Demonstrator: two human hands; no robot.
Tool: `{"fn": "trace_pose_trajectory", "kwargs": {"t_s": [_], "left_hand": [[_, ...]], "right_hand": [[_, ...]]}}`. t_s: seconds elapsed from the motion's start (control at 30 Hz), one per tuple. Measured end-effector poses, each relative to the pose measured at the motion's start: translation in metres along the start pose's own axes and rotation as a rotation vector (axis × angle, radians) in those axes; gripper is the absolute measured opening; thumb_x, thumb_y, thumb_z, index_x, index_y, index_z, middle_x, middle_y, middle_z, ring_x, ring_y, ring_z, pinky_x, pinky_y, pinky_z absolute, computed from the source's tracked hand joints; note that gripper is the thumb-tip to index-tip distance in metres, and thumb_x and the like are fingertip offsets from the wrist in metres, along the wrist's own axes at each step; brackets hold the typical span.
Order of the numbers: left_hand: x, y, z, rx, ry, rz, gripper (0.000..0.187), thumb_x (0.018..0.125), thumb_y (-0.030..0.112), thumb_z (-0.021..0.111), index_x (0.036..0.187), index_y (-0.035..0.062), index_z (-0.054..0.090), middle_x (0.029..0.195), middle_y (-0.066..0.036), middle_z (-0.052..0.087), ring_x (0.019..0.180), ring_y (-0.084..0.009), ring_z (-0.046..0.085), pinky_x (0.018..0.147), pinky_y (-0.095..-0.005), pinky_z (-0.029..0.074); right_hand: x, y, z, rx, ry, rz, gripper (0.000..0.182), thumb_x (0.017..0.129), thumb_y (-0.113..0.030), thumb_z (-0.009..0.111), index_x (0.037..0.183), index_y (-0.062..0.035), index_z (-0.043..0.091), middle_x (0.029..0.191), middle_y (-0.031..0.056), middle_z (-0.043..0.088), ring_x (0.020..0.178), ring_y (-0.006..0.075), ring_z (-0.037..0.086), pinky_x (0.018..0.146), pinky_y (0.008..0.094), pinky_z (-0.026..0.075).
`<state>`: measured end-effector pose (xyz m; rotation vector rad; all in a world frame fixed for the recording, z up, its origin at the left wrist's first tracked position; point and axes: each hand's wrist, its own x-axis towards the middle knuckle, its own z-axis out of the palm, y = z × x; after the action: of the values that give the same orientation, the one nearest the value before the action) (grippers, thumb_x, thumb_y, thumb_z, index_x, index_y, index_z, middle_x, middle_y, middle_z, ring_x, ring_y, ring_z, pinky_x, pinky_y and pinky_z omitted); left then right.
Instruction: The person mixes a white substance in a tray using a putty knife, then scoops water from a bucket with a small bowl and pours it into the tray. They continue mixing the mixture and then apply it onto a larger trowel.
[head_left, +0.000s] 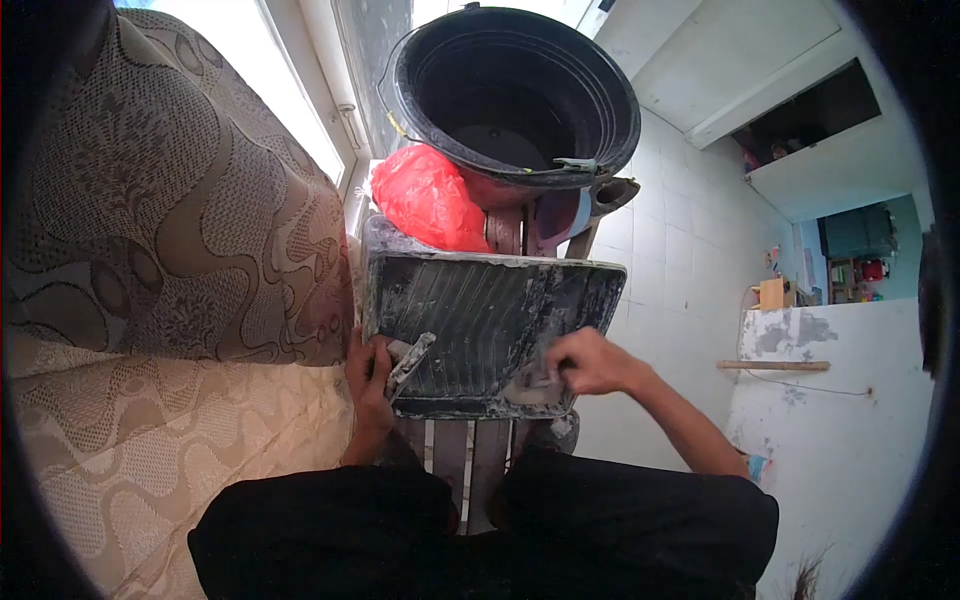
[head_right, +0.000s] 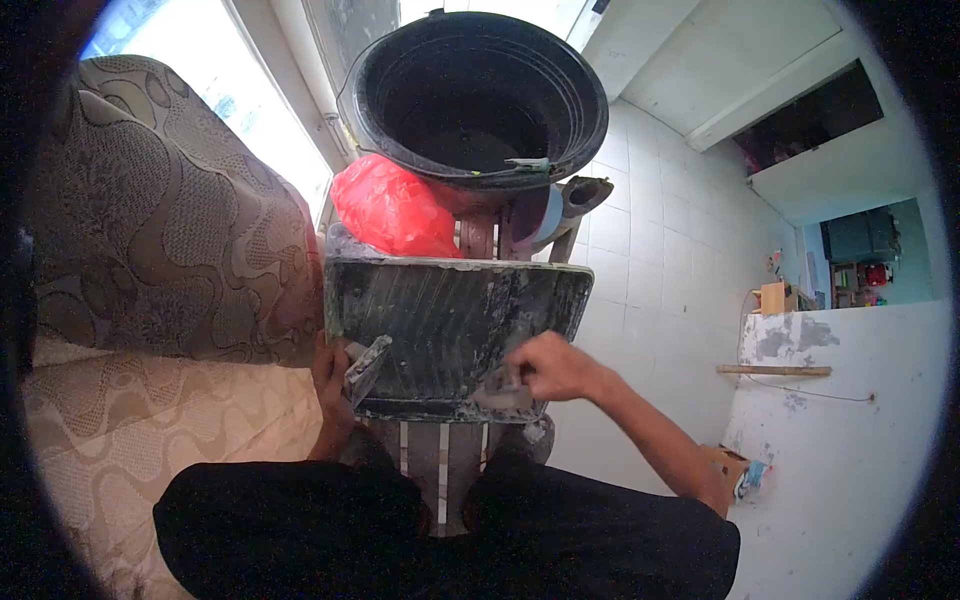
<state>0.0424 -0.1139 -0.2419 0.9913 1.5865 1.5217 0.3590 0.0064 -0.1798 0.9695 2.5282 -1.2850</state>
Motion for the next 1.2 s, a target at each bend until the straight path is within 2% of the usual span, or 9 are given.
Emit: {"fn": "trace_pose_trajectory", "kwargs": {"t_s": [0.07,0.13,0.23,0.37,0.43,0.63,0.73,0.93,1.2], "left_hand": [[-0.002,-0.007,-0.001,-0.096,-0.009,-0.049,0.028,0.102,0.021,0.051,0.085,-0.0005,0.057,0.075,-0.005,0.053,0.073,-0.0179,0.047,0.122,-0.0479,0.014],[-0.003,0.002,-0.001,-0.063,-0.021,-0.033,0.028,0.102,0.021,0.051,0.085,-0.0002,0.057,0.075,-0.005,0.052,0.072,-0.0176,0.046,0.122,-0.0478,0.014],[0.001,0.005,-0.001,-0.016,-0.048,0.0,0.028,0.102,0.022,0.051,0.085,0.0,0.057,0.075,-0.005,0.053,0.072,-0.0171,0.047,0.123,-0.0482,0.012],[-0.004,0.001,0.001,-0.064,0.002,-0.039,0.029,0.102,0.023,0.051,0.088,-0.0003,0.059,0.077,-0.006,0.055,0.074,-0.0176,0.05,0.124,-0.0491,0.009],[-0.002,0.007,-0.001,-0.034,-0.024,-0.03,0.029,0.102,0.024,0.051,0.088,-0.0002,0.06,0.077,-0.006,0.056,0.075,-0.0182,0.051,0.124,-0.0492,0.009],[-0.004,0.003,0.0,-0.059,-0.021,-0.075,0.032,0.102,0.027,0.051,0.088,0.0001,0.061,0.076,-0.006,0.054,0.075,-0.0194,0.05,0.123,-0.0497,0.011],[-0.003,-0.001,0.004,-0.043,-0.001,-0.031,0.032,0.102,0.026,0.051,0.086,0.0001,0.06,0.074,-0.006,0.053,0.075,-0.0192,0.048,0.122,-0.0492,0.013],[-0.005,-0.004,0.0,-0.047,-0.063,-0.029,0.029,0.101,0.023,0.052,0.084,0.0001,0.058,0.074,-0.006,0.052,0.076,-0.0186,0.047,0.12,-0.0478,0.016],[-0.002,0.0,0.003,-0.053,-0.036,-0.067,0.03,0.103,0.023,0.052,0.084,-0.0002,0.056,0.076,-0.005,0.052,0.076,-0.018,0.048,0.121,-0.0482,0.013]], "right_hand": [[-0.002,-0.007,-0.02,0.211,0.102,0.008,0.022,0.062,0.004,0.055,0.078,-0.0021,0.069,0.079,0.0161,0.069,0.076,0.0367,0.067,0.069,0.0439,0.054],[0.002,-0.007,-0.019,0.162,0.104,0.068,0.022,0.061,0.003,0.056,0.079,-0.0015,0.069,0.079,0.0184,0.068,0.077,0.038,0.067,0.07,0.0446,0.054],[0.005,0.014,0.013,-0.044,0.007,-0.056,0.011,0.065,-0.001,0.06,0.074,-0.0007,0.066,0.075,0.0189,0.068,0.072,0.0361,0.068,0.066,0.0429,0.053],[-0.004,-0.011,-0.011,0.028,0.087,-0.076,0.01,0.065,-0.003,0.063,0.074,0.0,0.064,0.073,0.0183,0.066,0.074,0.0372,0.067,0.066,0.0441,0.054],[-0.017,-0.009,0.005,-0.115,0.088,-0.083,0.026,0.066,-0.001,0.064,0.091,-0.0048,0.066,0.083,0.0175,0.061,0.079,0.0391,0.064,0.067,0.0465,0.054],[-0.077,-0.02,0.098,-0.341,0.153,-0.19,0.041,0.066,-0.012,0.075,0.104,-0.0048,0.059,0.098,0.0121,0.057,0.083,0.0326,0.064,0.071,0.0424,0.058],[-0.092,-0.004,0.115,-0.392,0.207,-0.228,0.038,0.066,-0.013,0.075,0.1,-0.0036,0.059,0.095,0.0113,0.057,0.082,0.0309,0.063,0.07,0.0408,0.057],[-0.083,-0.015,0.051,-0.251,0.179,-0.108,0.031,0.067,-0.004,0.068,0.097,-0.0026,0.059,0.093,0.0116,0.056,0.078,0.0318,0.063,0.065,0.0421,0.055],[-0.076,-0.022,0.08,-0.195,0.228,-0.199,0.034,0.065,-0.004,0.069,0.097,-0.003,0.057,0.087,0.0126,0.055,0.074,0.033,0.063,0.063,0.0445,0.055]]}}
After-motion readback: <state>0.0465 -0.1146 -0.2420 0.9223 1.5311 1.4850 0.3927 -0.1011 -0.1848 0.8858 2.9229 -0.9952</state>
